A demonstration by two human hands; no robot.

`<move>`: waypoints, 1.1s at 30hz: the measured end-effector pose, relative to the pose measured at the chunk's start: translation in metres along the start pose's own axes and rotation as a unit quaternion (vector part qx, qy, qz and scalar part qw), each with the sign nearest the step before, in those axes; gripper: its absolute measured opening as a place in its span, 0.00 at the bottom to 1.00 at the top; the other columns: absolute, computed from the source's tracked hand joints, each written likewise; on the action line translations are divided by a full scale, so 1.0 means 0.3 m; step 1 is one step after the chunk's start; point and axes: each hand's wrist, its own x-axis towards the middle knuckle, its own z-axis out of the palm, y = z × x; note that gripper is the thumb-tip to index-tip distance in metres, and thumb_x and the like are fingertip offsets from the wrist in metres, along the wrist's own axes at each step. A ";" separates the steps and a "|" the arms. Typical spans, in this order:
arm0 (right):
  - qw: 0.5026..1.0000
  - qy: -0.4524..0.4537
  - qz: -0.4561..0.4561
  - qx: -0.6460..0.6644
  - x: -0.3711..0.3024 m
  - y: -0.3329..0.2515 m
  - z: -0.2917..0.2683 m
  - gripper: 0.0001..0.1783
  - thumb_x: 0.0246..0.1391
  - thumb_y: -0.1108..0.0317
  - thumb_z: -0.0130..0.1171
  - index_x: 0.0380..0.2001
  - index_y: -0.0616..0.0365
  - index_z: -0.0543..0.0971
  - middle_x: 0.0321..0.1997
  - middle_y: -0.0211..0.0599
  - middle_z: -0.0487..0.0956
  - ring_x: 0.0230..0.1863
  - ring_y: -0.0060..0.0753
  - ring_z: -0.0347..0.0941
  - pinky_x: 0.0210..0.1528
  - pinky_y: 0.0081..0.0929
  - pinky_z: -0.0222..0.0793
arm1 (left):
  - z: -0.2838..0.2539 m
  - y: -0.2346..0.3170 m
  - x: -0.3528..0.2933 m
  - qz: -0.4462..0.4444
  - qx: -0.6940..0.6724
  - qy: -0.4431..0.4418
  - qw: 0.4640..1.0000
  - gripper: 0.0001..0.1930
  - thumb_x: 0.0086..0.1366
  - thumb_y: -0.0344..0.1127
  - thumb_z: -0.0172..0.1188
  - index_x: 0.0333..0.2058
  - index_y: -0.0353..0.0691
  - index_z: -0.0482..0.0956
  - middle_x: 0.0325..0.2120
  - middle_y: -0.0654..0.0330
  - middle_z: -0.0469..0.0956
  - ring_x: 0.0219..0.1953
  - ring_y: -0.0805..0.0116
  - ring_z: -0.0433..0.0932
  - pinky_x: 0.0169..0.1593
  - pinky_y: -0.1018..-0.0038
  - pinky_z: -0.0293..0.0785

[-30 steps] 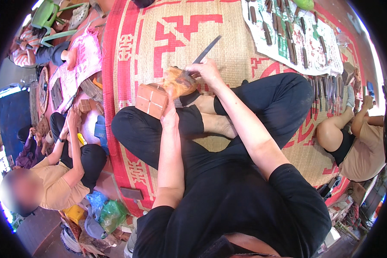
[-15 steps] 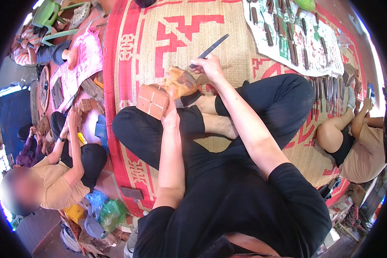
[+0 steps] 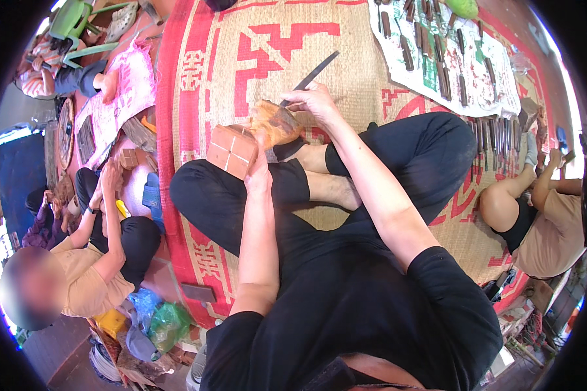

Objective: The person sits cross-legged on a mat and carves a small block of wood using a knife. They hold the wood in their left hand and use the knife in their right hand to shape the surface, occasionally rotating the block to work on different sides.

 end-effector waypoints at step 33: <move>0.998 0.027 0.032 -0.042 0.025 0.025 -0.040 0.08 0.41 0.70 0.65 0.26 0.62 0.78 0.24 0.35 0.79 0.25 0.26 0.77 0.26 0.23 0.73 | -0.011 -0.024 0.004 -0.008 -0.019 0.010 1.000 0.18 0.58 0.27 0.58 0.48 0.40 0.67 0.45 0.57 0.69 0.47 0.67 0.70 0.49 0.69 0.71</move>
